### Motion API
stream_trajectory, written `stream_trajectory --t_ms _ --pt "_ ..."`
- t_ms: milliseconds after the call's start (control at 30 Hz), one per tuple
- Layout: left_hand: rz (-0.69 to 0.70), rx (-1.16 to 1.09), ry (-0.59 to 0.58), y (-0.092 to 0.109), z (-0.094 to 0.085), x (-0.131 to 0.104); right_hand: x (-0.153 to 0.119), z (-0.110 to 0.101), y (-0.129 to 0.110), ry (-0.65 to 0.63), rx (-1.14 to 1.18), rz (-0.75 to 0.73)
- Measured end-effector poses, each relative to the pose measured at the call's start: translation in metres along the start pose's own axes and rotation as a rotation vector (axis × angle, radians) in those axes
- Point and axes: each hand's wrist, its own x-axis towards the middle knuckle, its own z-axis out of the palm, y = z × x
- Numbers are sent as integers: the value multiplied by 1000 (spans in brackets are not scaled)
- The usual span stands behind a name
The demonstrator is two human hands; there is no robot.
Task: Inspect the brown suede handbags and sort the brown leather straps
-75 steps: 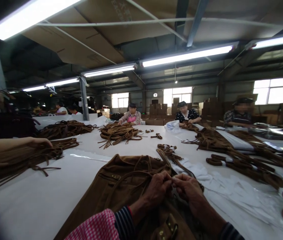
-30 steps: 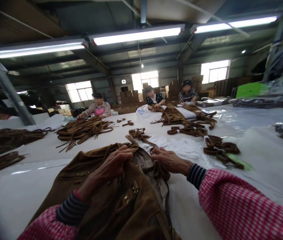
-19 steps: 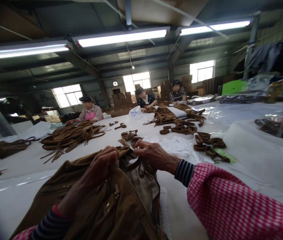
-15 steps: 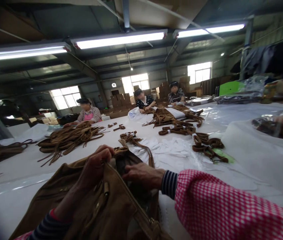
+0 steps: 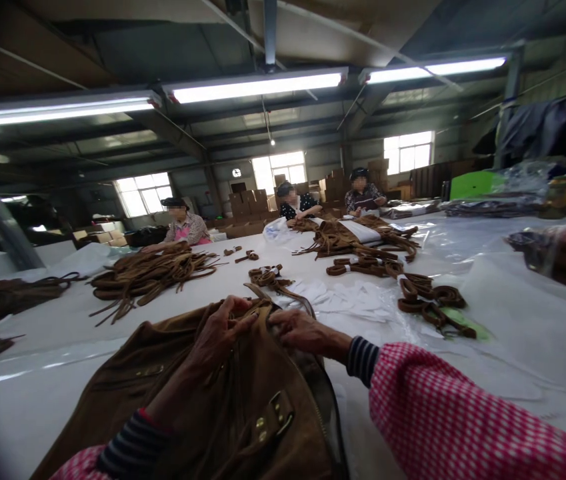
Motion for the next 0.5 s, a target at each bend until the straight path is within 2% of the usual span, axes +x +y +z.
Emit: stream_trajectory --t_ms 67,133,233,300,400,500 --pt "59 98 -27 0 5 -3 -2 -12 3 102 42 64" --pt "157 215 -116 3 14 -8 -6 -20 9 126 70 119" --pt "259 403 -331 4 36 -19 -14 -19 21 -39 87 143" --pt "269 503 -420 0 50 -24 -18 -16 28 -104 95 163" --pt "265 559 -444 -5 60 -26 -18 -15 33 -8 89 233" --pt "275 517 -441 -2 55 -20 -12 -22 33 122 38 234"
